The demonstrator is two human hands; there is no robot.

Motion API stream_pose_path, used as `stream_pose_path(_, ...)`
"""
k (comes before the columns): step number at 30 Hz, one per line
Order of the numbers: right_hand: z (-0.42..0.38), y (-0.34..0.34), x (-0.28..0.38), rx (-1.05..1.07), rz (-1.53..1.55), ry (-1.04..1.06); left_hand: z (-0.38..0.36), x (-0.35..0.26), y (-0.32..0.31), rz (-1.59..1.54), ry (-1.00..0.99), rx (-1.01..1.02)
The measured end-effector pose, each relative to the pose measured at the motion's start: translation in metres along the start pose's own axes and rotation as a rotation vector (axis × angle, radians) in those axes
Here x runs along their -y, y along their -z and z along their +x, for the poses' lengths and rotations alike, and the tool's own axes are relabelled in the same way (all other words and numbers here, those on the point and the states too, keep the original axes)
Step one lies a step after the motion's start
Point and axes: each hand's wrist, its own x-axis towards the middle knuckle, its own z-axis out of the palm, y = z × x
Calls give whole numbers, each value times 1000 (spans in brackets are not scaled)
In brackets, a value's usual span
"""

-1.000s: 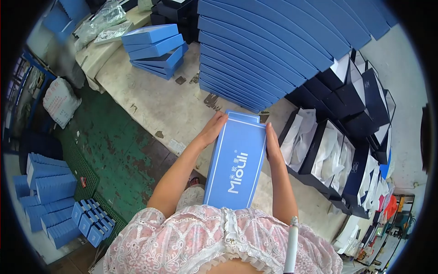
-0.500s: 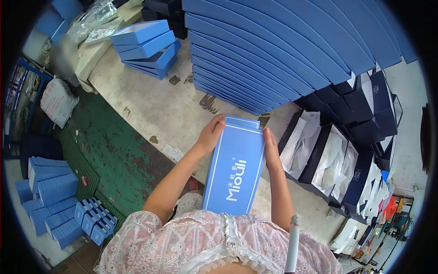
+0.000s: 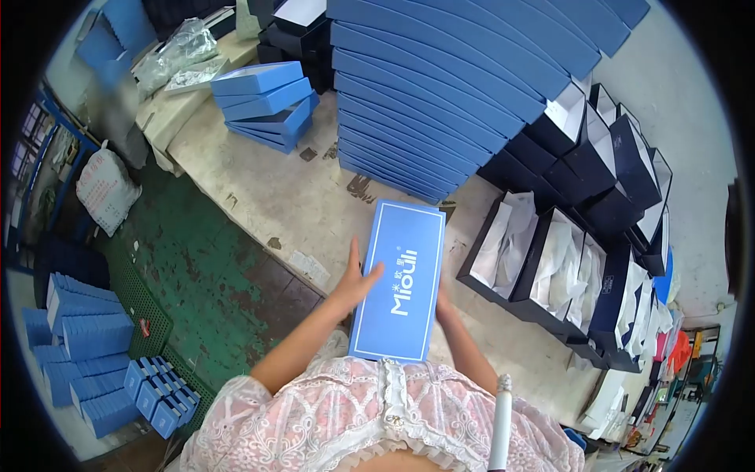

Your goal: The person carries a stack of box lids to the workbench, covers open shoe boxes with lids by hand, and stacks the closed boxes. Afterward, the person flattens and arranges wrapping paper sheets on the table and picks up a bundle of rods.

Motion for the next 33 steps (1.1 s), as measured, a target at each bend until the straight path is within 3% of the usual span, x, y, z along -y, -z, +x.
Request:
stream_pose_path(2,-4,-8,-25,114,6,77,-17,17,0,117,-173,105)
stream_pose_path(4,-5,-20,-29,152,-104,47,-15,5,21,113,-150,148)
stream_pose_path(5,-7,-36,-35,4,-184,208,-9,0,32,107,-142,173)
stream_pose_path(8,-3,-84,-51,-97,-180,181,10,5,80,260,-168,153)
stream_pose_path(10,-5,-112,-21,40,-125,8,24,3,110,342,-146,131)
stream_pose_path(13,24,-125,-17,187,-315,130,33,-21,130,479,-123,99)
stream_pose_path(15,18,-102,7,-172,-708,603,34,-24,135,422,-91,84)
stream_pose_path(17,2,-39,51,-441,-845,706,33,-16,137,483,-133,82)
stream_pose_path(18,-4,-4,57,-625,-1025,671,35,-11,137,508,-177,60)
stream_pose_path(19,-19,22,82,-634,-1043,371,40,-1,141,531,-216,54)
stream_pose_path(20,-11,63,35,-760,-1331,480,44,5,144,557,-266,44)
stream_pose_path(21,-1,97,-10,-713,-1558,262,42,4,142,628,-279,9)
stream_pose_path(22,-13,103,-2,-573,-1616,237,43,-1,141,699,-277,-14)
stream_pose_path(23,-20,102,-1,-567,-1576,288,51,-25,138,732,-436,-66)
stream_pose_path(25,-46,88,10,-328,-1533,227,46,-93,126,805,-717,-159)
stream_pose_path(27,-82,65,-5,-325,-1494,284,57,-193,117,921,-1163,-271)
stream_pose_path(29,-122,44,-11,-257,-1391,197,63,-290,105,965,-1455,-398)
stream_pose_path(31,-151,32,-20,-167,-1345,100,73,-376,92,942,-1680,-575)
stream_pose_path(33,-172,17,-29,-244,-1238,221,90,-441,86,1022,-1715,-797)
